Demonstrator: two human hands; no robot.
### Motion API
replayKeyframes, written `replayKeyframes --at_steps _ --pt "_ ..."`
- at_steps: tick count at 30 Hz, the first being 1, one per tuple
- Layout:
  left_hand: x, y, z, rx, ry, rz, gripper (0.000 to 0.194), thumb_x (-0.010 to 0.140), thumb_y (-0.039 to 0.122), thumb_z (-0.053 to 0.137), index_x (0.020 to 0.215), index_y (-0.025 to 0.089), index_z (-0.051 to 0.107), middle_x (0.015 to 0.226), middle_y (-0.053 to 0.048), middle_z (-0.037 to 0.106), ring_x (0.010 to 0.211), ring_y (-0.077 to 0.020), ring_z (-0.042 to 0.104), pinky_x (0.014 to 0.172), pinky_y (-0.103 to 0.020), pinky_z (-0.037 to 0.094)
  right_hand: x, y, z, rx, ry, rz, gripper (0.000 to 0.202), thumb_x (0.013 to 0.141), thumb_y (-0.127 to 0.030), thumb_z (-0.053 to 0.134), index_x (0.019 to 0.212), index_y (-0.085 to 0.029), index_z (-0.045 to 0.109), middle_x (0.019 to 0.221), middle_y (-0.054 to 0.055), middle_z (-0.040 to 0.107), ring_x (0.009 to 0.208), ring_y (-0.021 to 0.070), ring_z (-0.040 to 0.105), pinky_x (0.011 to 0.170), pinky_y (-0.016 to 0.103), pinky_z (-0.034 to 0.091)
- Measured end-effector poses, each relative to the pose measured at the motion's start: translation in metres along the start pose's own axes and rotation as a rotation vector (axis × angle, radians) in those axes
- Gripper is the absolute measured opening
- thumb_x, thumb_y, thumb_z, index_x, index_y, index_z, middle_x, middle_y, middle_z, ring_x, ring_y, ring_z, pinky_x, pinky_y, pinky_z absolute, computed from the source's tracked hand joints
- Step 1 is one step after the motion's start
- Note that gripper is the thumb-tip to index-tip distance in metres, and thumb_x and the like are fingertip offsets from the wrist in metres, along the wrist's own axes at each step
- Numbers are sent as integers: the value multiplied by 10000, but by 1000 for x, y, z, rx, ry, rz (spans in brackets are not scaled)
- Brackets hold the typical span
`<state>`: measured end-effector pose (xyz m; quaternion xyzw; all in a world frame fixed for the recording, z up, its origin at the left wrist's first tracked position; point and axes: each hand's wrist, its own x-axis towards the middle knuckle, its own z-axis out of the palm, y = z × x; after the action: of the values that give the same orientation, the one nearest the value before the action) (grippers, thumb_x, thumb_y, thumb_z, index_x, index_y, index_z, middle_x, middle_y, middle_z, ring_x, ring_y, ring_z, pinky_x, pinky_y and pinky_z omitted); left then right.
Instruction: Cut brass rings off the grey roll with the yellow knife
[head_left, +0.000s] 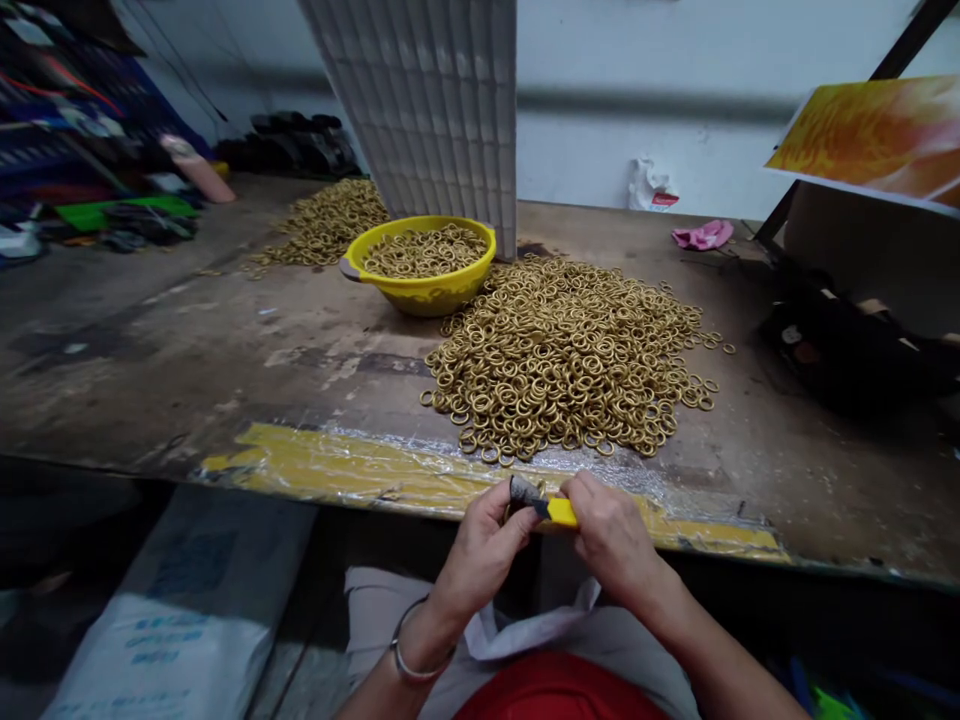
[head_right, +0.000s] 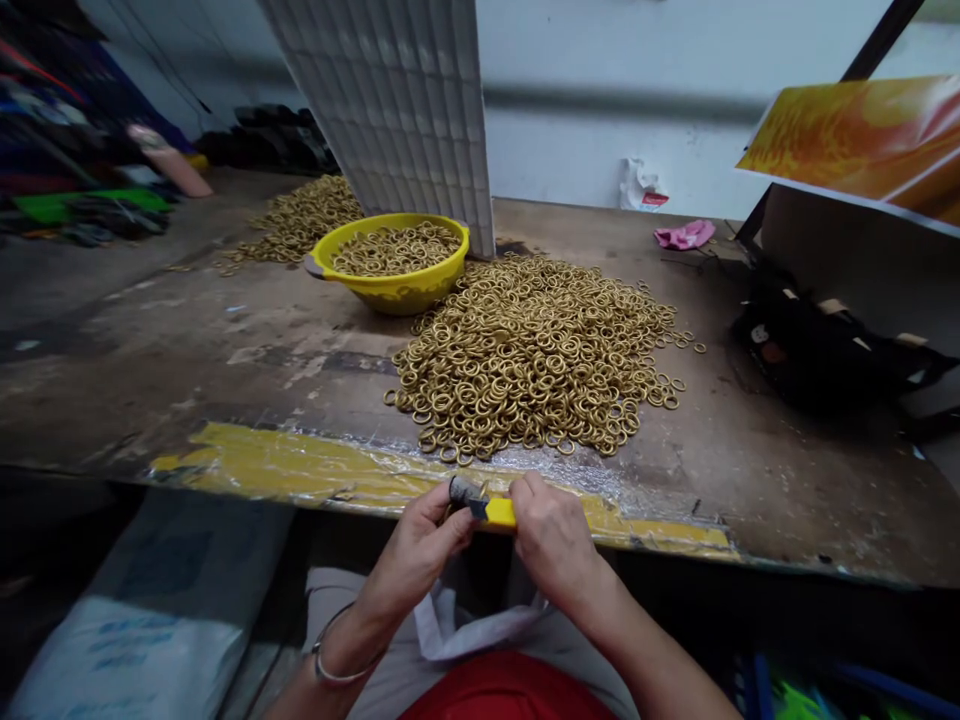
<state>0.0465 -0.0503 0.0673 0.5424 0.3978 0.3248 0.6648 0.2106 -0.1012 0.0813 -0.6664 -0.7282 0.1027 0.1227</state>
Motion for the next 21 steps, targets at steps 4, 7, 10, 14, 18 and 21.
replayKeyframes --at_steps 4,7,10,14,18,21 --pt "-4 5 -4 115 17 24 153 810 289 619 726 166 582 612 28 465 551 -101 391 506 -201 331 6 10 0 -98 -41 68 225 871 -32 441 945 -190 584 901 54 619 712 158 574 614 264 356" --pt "-11 10 -7 97 -49 15 192 795 287 643 673 164 559 599 22 444 558 -104 387 515 -210 329 10 31 -5 -208 -47 282 213 884 -33 419 913 -173 577 875 72 623 686 164 574 586 274 339" --pt "-13 7 -8 -97 -138 -71 283 793 399 675 708 159 550 593 36 410 520 -82 330 471 -198 281 13 49 -11 -230 35 352 141 877 -75 482 907 -178 573 923 61 619 771 168 589 629 265 350" --pt "-3 -3 -4 -378 -87 -157 399 734 484 737 713 156 509 599 43 429 478 -50 293 412 -170 195 22 56 -9 -255 54 336 69 905 -174 518 895 -187 585 958 42 604 736 150 584 606 262 332" --pt "2 -4 -5 -532 -85 -203 321 748 392 745 809 172 519 660 29 511 477 -48 372 401 -153 232 31 63 -3 -254 16 331 95 883 -123 511 882 -171 593 960 55 611 729 150 578 606 261 324" --pt "2 -4 -5 -581 -106 -241 327 760 425 711 876 159 560 743 -20 589 513 -73 464 387 -157 273 30 66 -5 -102 58 278 66 860 -132 543 815 -161 580 875 44 606 736 148 557 640 250 335"
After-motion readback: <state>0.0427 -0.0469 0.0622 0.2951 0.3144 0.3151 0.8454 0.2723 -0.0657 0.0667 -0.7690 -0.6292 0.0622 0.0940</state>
